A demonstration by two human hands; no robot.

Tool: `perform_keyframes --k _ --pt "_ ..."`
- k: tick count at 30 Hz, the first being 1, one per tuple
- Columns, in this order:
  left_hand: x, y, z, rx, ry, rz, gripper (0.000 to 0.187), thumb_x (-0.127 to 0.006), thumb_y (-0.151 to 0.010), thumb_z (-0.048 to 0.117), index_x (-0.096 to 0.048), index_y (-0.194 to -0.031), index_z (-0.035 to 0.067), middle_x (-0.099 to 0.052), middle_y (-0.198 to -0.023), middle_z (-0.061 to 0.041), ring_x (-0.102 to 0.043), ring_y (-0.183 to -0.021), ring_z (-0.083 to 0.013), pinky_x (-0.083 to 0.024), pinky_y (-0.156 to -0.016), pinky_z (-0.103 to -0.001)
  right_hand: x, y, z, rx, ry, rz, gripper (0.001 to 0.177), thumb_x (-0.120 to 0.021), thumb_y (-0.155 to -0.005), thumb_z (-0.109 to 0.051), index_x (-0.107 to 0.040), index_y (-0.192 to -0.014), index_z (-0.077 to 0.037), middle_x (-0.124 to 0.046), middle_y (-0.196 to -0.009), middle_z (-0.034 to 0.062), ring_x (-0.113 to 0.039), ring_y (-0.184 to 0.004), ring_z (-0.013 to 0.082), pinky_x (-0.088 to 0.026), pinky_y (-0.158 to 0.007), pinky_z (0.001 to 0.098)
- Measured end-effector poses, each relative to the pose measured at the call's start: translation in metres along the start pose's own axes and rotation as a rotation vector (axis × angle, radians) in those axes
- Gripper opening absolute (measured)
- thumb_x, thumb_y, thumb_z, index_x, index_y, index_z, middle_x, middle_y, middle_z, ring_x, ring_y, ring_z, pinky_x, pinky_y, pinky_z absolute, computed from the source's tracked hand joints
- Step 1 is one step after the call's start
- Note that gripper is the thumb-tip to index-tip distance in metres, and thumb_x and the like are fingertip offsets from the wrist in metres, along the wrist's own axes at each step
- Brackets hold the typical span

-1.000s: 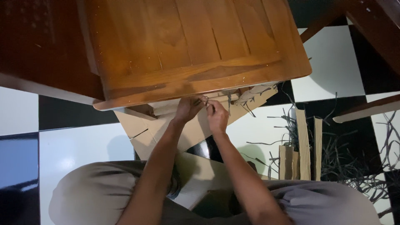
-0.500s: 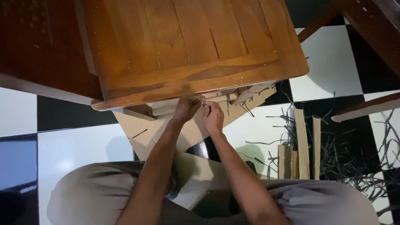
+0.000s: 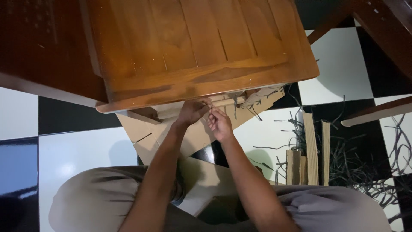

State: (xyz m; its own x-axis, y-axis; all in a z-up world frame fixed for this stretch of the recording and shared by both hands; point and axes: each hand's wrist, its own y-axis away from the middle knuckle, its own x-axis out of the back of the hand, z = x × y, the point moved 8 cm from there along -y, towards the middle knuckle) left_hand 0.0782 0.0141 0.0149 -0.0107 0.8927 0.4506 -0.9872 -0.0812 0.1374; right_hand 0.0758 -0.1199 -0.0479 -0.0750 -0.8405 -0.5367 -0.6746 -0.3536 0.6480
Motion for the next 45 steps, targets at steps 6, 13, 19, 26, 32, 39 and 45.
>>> perform_keyframes --k 6,13,19,26,32,39,45 --pt "0.008 -0.002 0.001 -0.039 0.057 0.077 0.021 -0.068 -0.095 0.038 -0.076 -0.092 0.018 -0.076 -0.084 -0.009 -0.074 -0.094 -0.0307 -0.053 -0.088 -0.042 0.001 0.002 -0.004 0.056 0.015 0.006 0.004 -0.07 -0.095 -0.011 -0.066 -0.097 -0.013 -0.069 -0.077 -0.003 -0.067 -0.061 0.0043 -0.058 -0.056 0.0186" --pt "-0.005 -0.005 -0.016 -0.07 -0.064 0.204 0.041 -0.061 -0.101 0.031 -0.063 -0.068 0.008 -0.066 -0.063 -0.013 -0.066 -0.066 -0.035 -0.048 -0.071 -0.042 0.031 -0.008 -0.007 0.264 0.473 0.159 0.006 -0.07 -0.095 -0.01 -0.073 -0.099 -0.009 -0.066 -0.074 0.0001 -0.063 -0.063 0.0069 -0.053 -0.059 0.0225" --pt "-0.004 -0.004 -0.007 -0.105 -0.14 0.354 0.043 -0.063 -0.098 0.029 -0.06 -0.059 0.012 -0.056 -0.051 -0.01 -0.062 -0.056 -0.0301 -0.046 -0.06 -0.038 0.05 -0.014 -0.001 0.345 0.725 0.23 0.006 -0.072 -0.094 -0.019 -0.075 -0.096 -0.014 -0.067 -0.07 -0.0002 -0.062 -0.063 0.008 -0.051 -0.061 0.0254" --pt "-0.024 -0.015 -0.039 -0.041 -0.222 0.411 0.035 -0.061 -0.099 0.027 -0.065 -0.07 0.008 -0.061 -0.059 -0.015 -0.066 -0.07 -0.0401 -0.051 -0.069 -0.053 0.042 0.006 0.001 0.382 0.979 0.255 0.012 -0.062 -0.097 -0.016 -0.072 -0.094 -0.011 -0.066 -0.075 0.0067 -0.067 -0.071 0.0214 -0.054 -0.071 0.0376" --pt "-0.035 -0.022 -0.049 0.016 -0.121 0.421 0.023 -0.064 -0.1 0.025 -0.071 -0.11 0.006 -0.071 -0.111 -0.017 -0.062 -0.117 -0.041 -0.05 -0.101 -0.056 0.032 0.018 -0.007 0.415 1.061 0.249 0.013 -0.062 -0.098 -0.02 -0.072 -0.092 -0.016 -0.071 -0.077 0.0079 -0.072 -0.077 0.0257 -0.056 -0.074 0.0408" --pt "-0.015 -0.013 -0.028 0.015 -0.033 0.382 0.019 -0.069 -0.099 0.024 -0.075 -0.109 0.009 -0.073 -0.11 -0.015 -0.065 -0.116 -0.0362 -0.049 -0.103 -0.049 0.061 0.02 0.012 0.373 1.194 0.249 0.018 -0.061 -0.099 -0.029 -0.068 -0.093 -0.014 -0.072 -0.083 0.0148 -0.072 -0.087 0.0366 -0.054 -0.076 0.0496" --pt "-0.01 0.002 -0.003 -0.069 -0.025 0.451 0.025 -0.07 -0.088 0.014 -0.075 -0.113 0.012 -0.073 -0.108 -0.014 -0.068 -0.113 -0.036 -0.051 -0.101 -0.049 0.117 0.021 0.027 0.271 1.266 0.214 0.019 -0.064 -0.094 -0.028 -0.07 -0.102 -0.012 -0.074 -0.085 0.0175 -0.074 -0.09 0.0386 -0.057 -0.079 0.0503"
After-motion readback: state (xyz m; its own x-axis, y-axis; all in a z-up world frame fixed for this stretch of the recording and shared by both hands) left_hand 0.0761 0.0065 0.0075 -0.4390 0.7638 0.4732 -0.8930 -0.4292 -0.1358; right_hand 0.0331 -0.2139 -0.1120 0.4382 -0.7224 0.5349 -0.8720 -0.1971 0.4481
